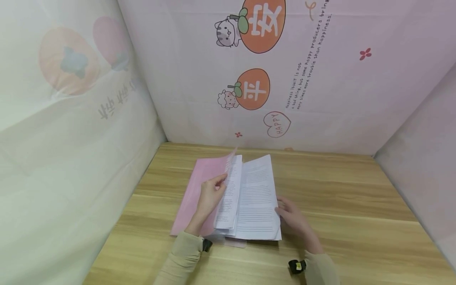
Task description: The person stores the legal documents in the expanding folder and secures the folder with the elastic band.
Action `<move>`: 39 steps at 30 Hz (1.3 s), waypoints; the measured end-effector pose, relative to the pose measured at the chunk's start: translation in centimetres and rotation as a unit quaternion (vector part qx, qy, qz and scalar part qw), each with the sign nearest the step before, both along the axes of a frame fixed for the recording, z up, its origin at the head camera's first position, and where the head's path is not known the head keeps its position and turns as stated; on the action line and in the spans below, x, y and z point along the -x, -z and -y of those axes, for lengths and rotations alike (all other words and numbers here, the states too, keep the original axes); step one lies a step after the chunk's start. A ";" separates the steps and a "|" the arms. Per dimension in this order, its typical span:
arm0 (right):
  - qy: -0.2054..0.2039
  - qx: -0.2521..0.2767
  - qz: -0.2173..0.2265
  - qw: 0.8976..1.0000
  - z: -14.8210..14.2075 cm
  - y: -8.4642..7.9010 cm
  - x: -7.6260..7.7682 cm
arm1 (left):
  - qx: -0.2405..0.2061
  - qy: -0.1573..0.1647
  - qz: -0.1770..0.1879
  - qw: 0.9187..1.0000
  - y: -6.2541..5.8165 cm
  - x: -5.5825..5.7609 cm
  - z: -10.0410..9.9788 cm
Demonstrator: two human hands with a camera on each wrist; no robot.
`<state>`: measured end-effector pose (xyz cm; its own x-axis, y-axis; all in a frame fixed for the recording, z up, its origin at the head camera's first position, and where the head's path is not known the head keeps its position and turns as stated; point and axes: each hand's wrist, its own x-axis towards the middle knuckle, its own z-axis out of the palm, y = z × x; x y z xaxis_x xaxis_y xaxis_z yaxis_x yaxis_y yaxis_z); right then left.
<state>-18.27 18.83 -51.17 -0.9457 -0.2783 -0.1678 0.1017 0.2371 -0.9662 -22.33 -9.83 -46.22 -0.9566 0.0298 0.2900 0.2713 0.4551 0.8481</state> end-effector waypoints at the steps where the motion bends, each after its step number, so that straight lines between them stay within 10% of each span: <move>1: 0.003 -0.001 0.001 1.000 0.2 0.0 0.1 | -0.001 0.001 0.000 1.000 0.0 0.0 0.0; 20: 0.103 -0.067 -0.009 0.992 2.3 0.2 0.4 | 0.008 -0.002 -0.004 1.000 0.1 0.3 -0.1; 39: 0.082 -0.032 -0.014 0.996 3.4 0.1 0.9 | 0.003 0.002 -0.008 1.000 0.4 0.6 -0.1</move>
